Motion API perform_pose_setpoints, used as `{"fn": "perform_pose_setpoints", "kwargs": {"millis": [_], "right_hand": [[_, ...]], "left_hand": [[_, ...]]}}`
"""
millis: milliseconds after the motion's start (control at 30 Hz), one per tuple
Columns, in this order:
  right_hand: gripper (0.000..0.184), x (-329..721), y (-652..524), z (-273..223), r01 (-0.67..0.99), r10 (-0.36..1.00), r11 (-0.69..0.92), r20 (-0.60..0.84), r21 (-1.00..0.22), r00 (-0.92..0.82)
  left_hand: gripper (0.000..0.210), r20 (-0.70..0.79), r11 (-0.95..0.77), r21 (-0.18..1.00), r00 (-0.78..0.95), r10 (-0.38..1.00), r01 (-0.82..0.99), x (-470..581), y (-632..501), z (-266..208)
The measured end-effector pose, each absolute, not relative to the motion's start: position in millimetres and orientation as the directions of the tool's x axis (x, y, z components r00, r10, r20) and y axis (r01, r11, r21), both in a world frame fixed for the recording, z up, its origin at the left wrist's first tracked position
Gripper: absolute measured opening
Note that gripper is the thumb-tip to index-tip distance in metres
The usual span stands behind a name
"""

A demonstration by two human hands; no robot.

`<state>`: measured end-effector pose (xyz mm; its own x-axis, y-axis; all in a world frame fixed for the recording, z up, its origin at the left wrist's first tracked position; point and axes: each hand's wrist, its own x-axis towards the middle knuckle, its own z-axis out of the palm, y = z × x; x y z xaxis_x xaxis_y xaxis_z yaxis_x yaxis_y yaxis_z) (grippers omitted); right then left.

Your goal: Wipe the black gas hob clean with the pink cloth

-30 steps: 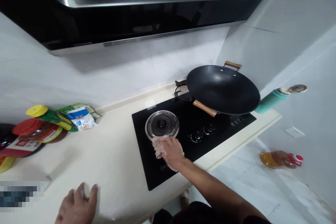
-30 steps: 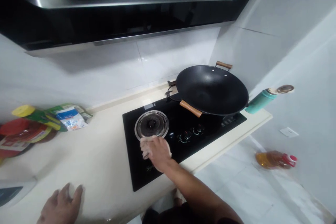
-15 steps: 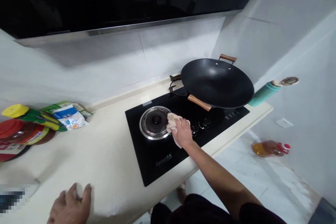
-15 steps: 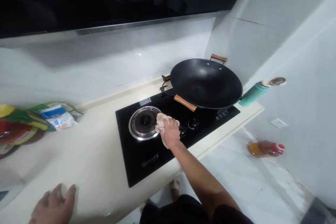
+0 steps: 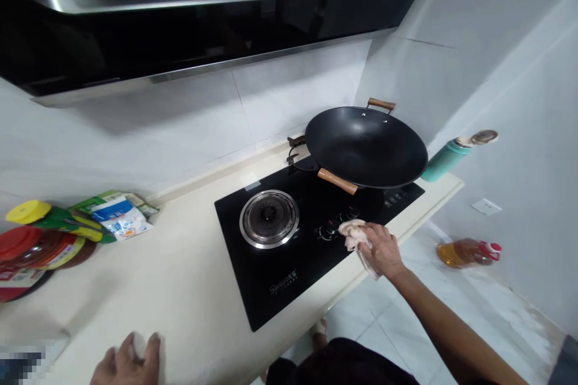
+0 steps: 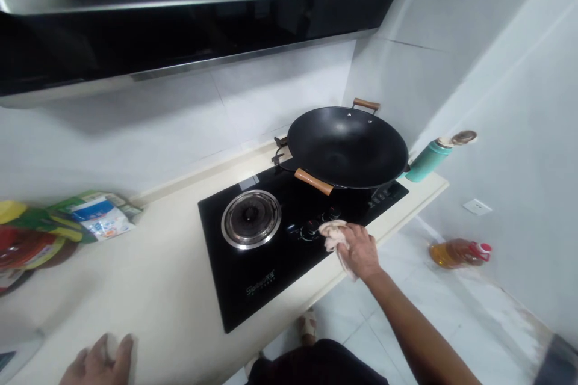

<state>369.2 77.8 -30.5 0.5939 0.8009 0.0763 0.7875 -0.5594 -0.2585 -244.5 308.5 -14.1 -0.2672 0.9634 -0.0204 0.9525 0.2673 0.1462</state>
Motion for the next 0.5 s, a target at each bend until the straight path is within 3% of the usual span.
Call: {"fn": "perform_pose_setpoints", "kwargs": {"millis": [100,233,500], "right_hand": [[0.044,397,87,-17,0.699,0.717,-0.687,-0.031,-0.201,0.696],[0.046,421,101,-3,0.661,0.683,-0.73,-0.166,-0.176,0.711],[0.051,458,127,12,0.57,0.58,-0.814,-0.227,-0.115,0.782]], "left_hand": [[0.084,-0.02,0.255,0.144,-0.255,0.967,0.956,-248,310,-18],[0.085,-0.038,0.268,0.155,-0.266,0.963,0.951,-249,310,-17],[0.09,-0.046,0.265,0.164,-0.261,0.964,0.95,-243,307,-11]]}}
